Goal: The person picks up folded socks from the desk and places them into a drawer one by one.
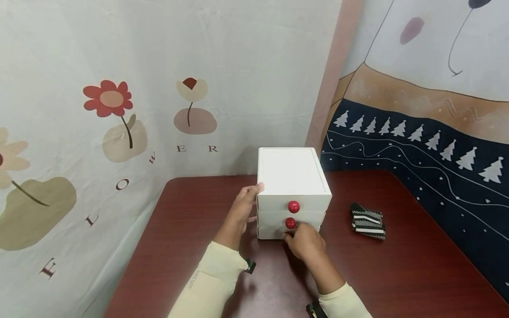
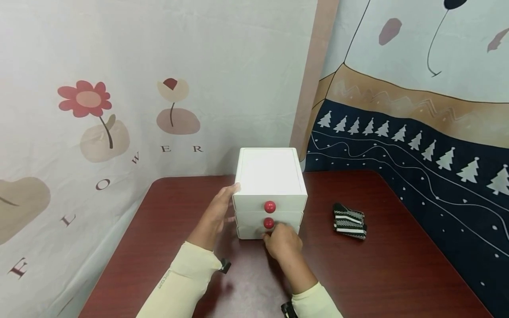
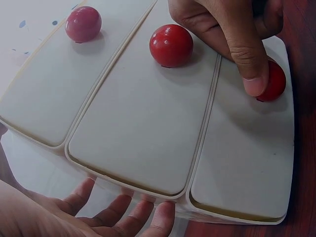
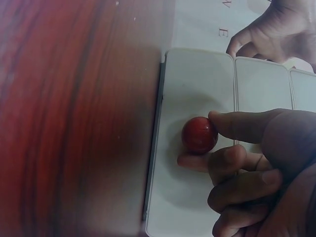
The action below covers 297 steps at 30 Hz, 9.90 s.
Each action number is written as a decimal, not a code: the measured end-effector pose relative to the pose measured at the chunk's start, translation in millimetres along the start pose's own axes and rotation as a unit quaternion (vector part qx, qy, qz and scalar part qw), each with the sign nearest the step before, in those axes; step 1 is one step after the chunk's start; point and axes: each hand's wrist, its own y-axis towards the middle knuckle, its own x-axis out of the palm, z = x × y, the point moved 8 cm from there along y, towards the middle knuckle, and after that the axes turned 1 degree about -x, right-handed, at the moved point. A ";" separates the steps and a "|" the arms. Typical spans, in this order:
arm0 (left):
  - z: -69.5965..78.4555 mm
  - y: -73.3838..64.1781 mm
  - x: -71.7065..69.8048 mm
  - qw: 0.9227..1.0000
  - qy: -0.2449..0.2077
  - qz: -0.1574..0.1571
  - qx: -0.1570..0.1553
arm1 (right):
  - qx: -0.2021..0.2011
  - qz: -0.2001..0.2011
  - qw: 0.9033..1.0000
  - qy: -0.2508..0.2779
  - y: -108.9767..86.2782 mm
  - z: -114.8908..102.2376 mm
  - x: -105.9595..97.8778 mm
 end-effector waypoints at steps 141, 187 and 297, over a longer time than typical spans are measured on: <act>-3.7 2.4 -0.2 1.000 0.019 0.012 0.013 | 0.079 -0.141 0.981 0.109 66.6 201.9 -75.9; -4.3 2.4 0.1 1.000 0.003 0.003 0.010 | -0.012 -0.086 0.992 0.095 42.1 184.9 -77.7; -4.4 1.1 -1.7 1.000 -0.006 0.008 -0.003 | -0.160 -0.135 0.977 0.029 -8.6 -4.2 3.5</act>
